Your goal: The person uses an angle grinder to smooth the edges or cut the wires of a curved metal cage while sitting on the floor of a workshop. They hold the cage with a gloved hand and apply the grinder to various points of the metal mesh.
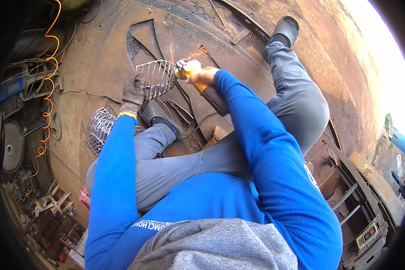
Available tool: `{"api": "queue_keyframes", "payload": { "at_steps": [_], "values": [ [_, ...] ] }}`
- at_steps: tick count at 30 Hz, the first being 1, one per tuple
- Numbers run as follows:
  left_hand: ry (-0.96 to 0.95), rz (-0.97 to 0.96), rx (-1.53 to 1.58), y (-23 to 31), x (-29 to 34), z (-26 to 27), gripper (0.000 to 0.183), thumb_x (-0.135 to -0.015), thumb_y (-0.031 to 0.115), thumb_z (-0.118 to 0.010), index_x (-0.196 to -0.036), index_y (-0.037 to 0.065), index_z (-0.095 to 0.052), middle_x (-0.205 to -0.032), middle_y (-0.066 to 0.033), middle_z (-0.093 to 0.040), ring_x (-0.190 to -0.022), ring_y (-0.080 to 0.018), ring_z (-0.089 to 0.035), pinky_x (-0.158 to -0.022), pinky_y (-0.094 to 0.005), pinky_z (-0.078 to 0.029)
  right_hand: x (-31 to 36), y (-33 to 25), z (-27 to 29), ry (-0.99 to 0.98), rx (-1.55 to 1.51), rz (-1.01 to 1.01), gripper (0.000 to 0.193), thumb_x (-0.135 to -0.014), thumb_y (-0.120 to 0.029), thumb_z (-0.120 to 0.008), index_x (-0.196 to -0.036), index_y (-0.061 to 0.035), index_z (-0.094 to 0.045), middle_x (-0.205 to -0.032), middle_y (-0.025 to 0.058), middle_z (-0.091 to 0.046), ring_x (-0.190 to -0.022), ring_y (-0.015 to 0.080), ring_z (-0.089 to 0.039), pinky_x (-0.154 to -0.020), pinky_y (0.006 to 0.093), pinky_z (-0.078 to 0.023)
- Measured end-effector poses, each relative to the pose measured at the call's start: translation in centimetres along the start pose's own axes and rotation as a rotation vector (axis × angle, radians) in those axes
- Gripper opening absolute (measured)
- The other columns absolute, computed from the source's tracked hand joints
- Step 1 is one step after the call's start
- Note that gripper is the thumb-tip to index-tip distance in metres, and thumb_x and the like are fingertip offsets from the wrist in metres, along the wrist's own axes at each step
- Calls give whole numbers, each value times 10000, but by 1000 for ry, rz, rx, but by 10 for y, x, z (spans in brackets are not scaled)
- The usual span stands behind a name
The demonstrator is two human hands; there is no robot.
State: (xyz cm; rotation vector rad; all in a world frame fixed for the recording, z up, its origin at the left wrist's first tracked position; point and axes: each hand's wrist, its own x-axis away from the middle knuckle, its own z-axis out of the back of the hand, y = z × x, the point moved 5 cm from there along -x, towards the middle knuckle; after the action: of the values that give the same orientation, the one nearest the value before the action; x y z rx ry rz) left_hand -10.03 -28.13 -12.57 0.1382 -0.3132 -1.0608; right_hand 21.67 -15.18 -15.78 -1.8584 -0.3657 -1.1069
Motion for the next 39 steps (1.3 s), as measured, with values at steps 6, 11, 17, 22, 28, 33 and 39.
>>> {"api": "queue_keyframes", "payload": {
  "at_steps": [6, 11, 17, 22, 28, 33, 39],
  "values": [
    [-89, 80, 73, 41, 0, 32, 628, -975, 632, -506, -1211, 87, -711, -1045, -247, -722, -1021, -447, -678, -877, -489, -540, 7, -3, 3, 62, 148, 8, 660, -732, -439, -869, -1174, 12, -678, -977, 152, -721, -785, 257, -710, -709, 379, -585],
    [-28, 179, 378, 75, -5, 50, 474, -981, 447, -631, -1283, 86, -683, -1198, -189, -726, -1147, -349, -683, -957, -418, -524, -11, 18, 21, 138, 281, 118, 714, -678, -521, -872, -1187, -42, -730, -1080, 130, -746, -1004, 249, -702, -894, 356, -538],
    [171, 60, 490, 34, -14, 33, 470, -969, 426, -664, -1289, 83, -682, -1189, -176, -736, -1122, -316, -703, -948, -400, -531, 1, 9, 15, 184, 494, 57, 666, -659, -486, -883, -1134, -38, -753, -1102, 134, -741, -1008, 241, -693, -904, 348, -527],
    [74, 71, 326, 53, -11, 22, 526, -932, 557, -654, -1194, 107, -732, -1086, -190, -749, -1022, -354, -723, -881, -435, -553, 3, 24, 16, 177, 253, 83, 655, -658, -476, -897, -1108, -23, -749, -1075, 141, -738, -957, 243, -698, -876, 358, -535],
    [26, 66, 235, 56, -8, 27, 530, -918, 627, -624, -1117, 155, -760, -1023, -199, -744, -977, -389, -716, -840, -464, -557, -3, 25, 18, 136, 297, 127, 627, -652, -457, -910, -1080, -28, -750, -1020, 127, -745, -910, 239, -697, -843, 359, -541],
    [-32, 155, 229, 57, -7, 26, 443, -917, 502, -703, -1128, 120, -775, -1038, -131, -779, -945, -243, -742, -844, -367, -557, 7, 9, 10, 120, 484, 118, 596, -629, -431, -917, -1054, -44, -762, -974, 123, -750, -887, 252, -701, -831, 362, -547],
    [-88, 194, 210, 61, -6, 30, 585, -888, 665, -641, -1120, 141, -758, -1068, -167, -752, -1012, -360, -719, -872, -428, -551, 26, -9, -2, 75, 643, 122, 557, -625, -388, -912, -1036, -50, -747, -960, 123, -749, -879, 246, -702, -811, 373, -552]
  ]
}}
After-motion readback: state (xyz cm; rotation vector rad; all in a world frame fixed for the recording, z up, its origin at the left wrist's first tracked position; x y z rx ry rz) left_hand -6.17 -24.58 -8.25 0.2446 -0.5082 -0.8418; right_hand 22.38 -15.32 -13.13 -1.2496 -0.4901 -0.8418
